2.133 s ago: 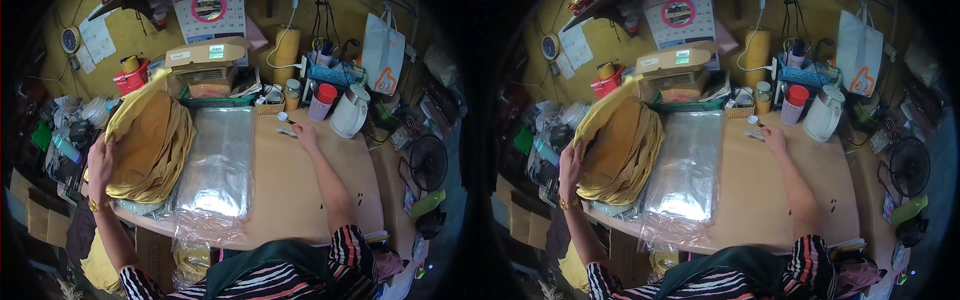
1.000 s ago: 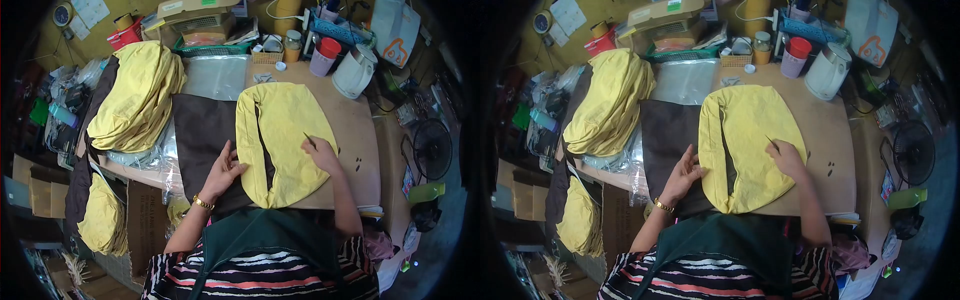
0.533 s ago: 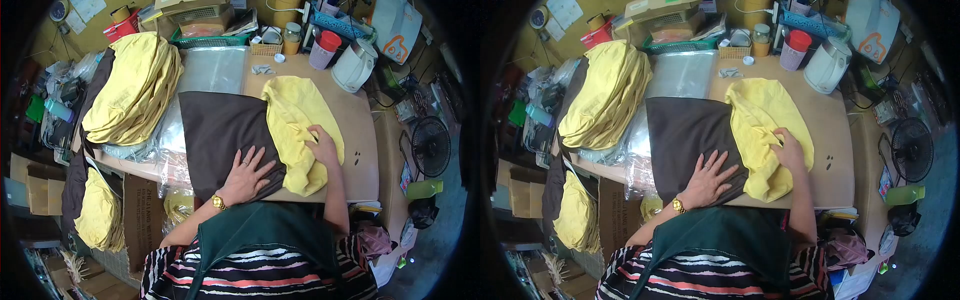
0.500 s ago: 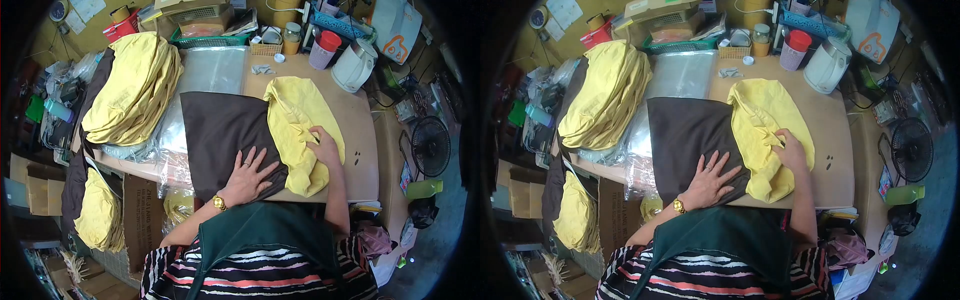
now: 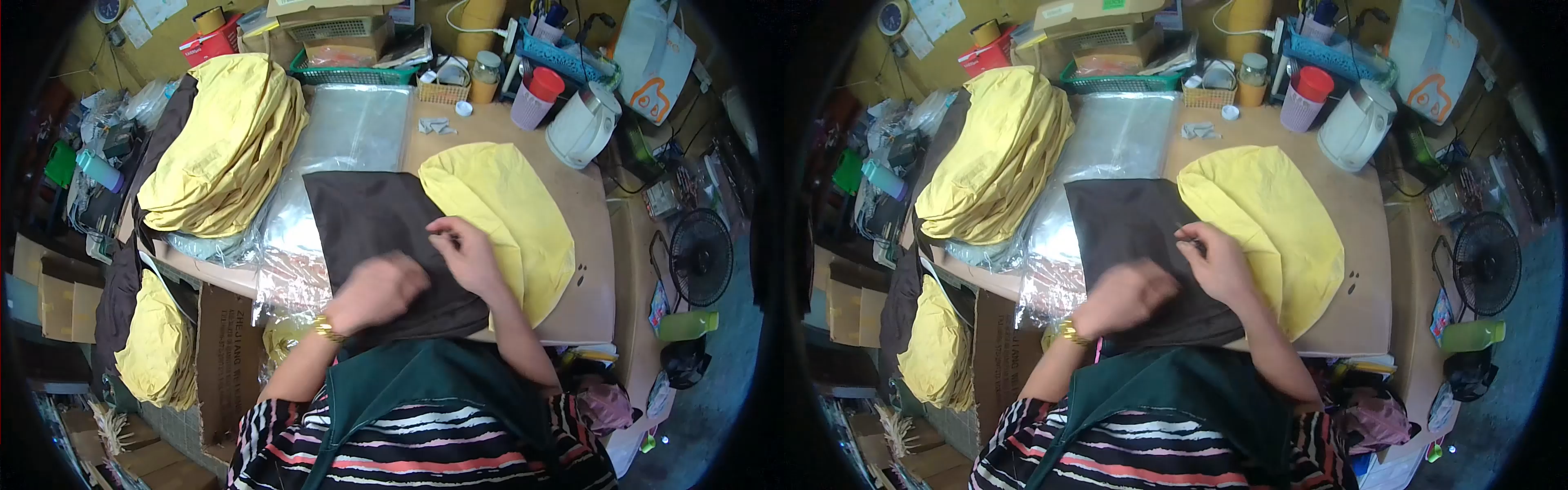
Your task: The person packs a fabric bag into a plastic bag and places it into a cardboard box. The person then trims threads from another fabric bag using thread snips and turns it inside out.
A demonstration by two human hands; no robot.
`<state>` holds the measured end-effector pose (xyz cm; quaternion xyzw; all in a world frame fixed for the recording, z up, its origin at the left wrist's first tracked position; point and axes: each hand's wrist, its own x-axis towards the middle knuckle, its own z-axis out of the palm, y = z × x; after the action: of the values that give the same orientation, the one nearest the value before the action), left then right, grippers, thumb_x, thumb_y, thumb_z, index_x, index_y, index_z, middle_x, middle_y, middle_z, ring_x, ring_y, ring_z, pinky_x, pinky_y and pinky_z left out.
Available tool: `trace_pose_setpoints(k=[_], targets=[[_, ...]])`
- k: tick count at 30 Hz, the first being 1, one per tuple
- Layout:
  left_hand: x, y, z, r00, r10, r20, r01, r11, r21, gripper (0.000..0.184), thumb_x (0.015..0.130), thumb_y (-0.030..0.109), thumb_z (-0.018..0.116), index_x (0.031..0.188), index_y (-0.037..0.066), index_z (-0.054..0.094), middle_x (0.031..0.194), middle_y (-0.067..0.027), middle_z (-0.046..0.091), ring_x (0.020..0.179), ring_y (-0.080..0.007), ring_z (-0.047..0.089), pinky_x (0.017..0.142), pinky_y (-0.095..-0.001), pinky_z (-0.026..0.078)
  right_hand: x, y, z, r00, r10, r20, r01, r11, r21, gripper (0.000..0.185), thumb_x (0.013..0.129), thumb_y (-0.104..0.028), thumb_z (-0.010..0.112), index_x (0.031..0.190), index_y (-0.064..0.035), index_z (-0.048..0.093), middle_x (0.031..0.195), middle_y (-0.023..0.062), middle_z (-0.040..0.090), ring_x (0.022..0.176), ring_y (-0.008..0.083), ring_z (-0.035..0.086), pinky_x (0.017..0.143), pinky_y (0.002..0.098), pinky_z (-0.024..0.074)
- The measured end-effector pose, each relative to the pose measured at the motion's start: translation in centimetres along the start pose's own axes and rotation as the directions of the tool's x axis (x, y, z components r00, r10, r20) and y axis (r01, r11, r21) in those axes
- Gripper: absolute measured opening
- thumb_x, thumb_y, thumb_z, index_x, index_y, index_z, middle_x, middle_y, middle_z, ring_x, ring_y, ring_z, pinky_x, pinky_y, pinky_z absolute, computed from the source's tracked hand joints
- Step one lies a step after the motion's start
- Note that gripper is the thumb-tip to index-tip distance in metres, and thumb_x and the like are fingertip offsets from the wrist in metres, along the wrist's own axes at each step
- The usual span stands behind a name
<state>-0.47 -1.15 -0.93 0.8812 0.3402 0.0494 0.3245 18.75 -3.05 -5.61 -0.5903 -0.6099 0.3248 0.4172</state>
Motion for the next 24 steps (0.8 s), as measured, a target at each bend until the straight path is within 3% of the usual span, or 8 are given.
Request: trace_pose_setpoints(k=[3, 4, 8, 10, 13, 16, 20, 24], targets=[[1.1, -10.5, -1.2, 0.642, -0.016, -0.767, 0.129, 0.988, 0.087, 0.042, 0.084, 0.019, 0.069, 0.117, -0.003, 0.056, 0.106, -0.0226, 0.059, 0.097, -0.0370, 0.059, 0.084, -0.0437, 0.048, 1.0, -3.8, -6.9, 0.981, 0.076, -0.179, -0.095, 0.990, -0.103, 0.029, 0.087, -0.014, 0.065, 0.113, -0.0034, 0.061, 0.111, 0.0150, 0.066, 0.102, 0.0290, 0.064, 0.083, 0.0360, 0.0499], [1.4, -10.8, -2.7, 0.644, -0.338, -0.686, 0.352, 0.927, -0.127, 0.053, 0.084, 0.025, 0.070, 0.124, -0.003, 0.051, 0.109, -0.0233, 0.058, 0.093, -0.0368, 0.061, 0.081, -0.0419, 0.049, 2.8, -2.5, -9.4, 0.960, 0.082, -0.268, -0.168, 0.934, -0.316, 0.034, 0.086, -0.017, 0.066, 0.116, -0.0026, 0.059, 0.115, 0.0176, 0.064, 0.104, 0.0299, 0.063, 0.085, 0.0366, 0.0489], [4.8, -16.8, -2.3, 0.505, -0.110, -0.856, 0.314, 0.947, 0.063, 0.050, 0.084, 0.028, 0.071, 0.120, -0.002, 0.056, 0.104, -0.0201, 0.062, 0.083, -0.0337, 0.065, 0.073, -0.0416, 0.051, 9.4, 11.6, -16.7, 0.851, 0.340, -0.399, -0.521, 0.634, -0.571, 0.054, 0.080, -0.028, 0.071, 0.122, 0.0032, 0.055, 0.122, 0.0268, 0.058, 0.112, 0.0372, 0.058, 0.091, 0.0434, 0.0458], [5.9, -16.1, -3.7, 0.748, -0.409, -0.523, 0.411, 0.904, -0.119, 0.040, 0.084, 0.028, 0.072, 0.111, 0.000, 0.064, 0.092, -0.0130, 0.066, 0.078, -0.0259, 0.065, 0.072, -0.0379, 0.050, 10.5, 14.1, -17.8, 0.828, 0.477, -0.296, -0.553, 0.602, -0.576, 0.059, 0.076, -0.033, 0.073, 0.117, 0.0070, 0.058, 0.118, 0.0274, 0.060, 0.111, 0.0353, 0.060, 0.090, 0.0457, 0.0464], [6.6, -17.8, -5.3, 0.728, -0.424, -0.539, 0.225, 0.890, -0.397, 0.028, 0.084, 0.025, 0.072, 0.100, 0.003, 0.069, 0.082, -0.0071, 0.066, 0.080, -0.0198, 0.064, 0.075, -0.0337, 0.048, 10.8, 13.8, -20.1, 0.896, 0.162, -0.414, -0.160, 0.986, 0.040, 0.025, 0.084, -0.018, 0.067, 0.100, 0.0006, 0.064, 0.093, 0.0129, 0.066, 0.079, 0.0212, 0.063, 0.073, 0.0354, 0.0505], [6.7, -16.8, -8.5, 0.573, -0.071, -0.817, -0.236, 0.940, -0.247, 0.019, 0.092, 0.016, 0.064, 0.104, 0.002, 0.064, 0.122, -0.0074, 0.058, 0.104, -0.0125, 0.055, 0.087, -0.0281, 0.045, 8.7, 5.2, -24.3, 0.886, 0.065, -0.459, 0.316, 0.640, 0.701, 0.005, 0.090, -0.006, 0.064, 0.092, -0.0084, 0.060, 0.081, 0.0006, 0.059, 0.064, 0.0077, 0.052, 0.059, 0.0193, 0.0419], [2.4, -11.7, -14.2, 0.364, -0.015, -0.931, -0.714, 0.637, -0.289, 0.019, 0.099, 0.014, 0.053, 0.110, 0.001, 0.061, 0.104, -0.0021, 0.063, 0.094, -0.0074, 0.055, 0.086, -0.0226, 0.042, 4.8, 0.1, -27.6, 0.738, -0.126, -0.663, 0.645, 0.419, 0.639, 0.030, 0.090, -0.008, 0.064, 0.118, -0.0066, 0.058, 0.112, 0.0078, 0.064, 0.100, 0.0185, 0.062, 0.086, 0.0334, 0.0519], [-5.1, -4.7, -11.5, 0.454, 0.059, -0.889, -0.541, 0.811, -0.223, 0.010, 0.094, 0.008, 0.054, 0.091, 0.000, 0.059, 0.098, -0.0073, 0.058, 0.086, -0.0121, 0.053, 0.076, -0.0238, 0.041, 1.1, 10.2, -32.1, 0.702, 0.148, -0.696, 0.558, 0.493, 0.668, 0.032, 0.094, -0.009, 0.056, 0.126, -0.0058, 0.052, 0.124, 0.0103, 0.058, 0.109, 0.0239, 0.058, 0.094, 0.0403, 0.0502]])
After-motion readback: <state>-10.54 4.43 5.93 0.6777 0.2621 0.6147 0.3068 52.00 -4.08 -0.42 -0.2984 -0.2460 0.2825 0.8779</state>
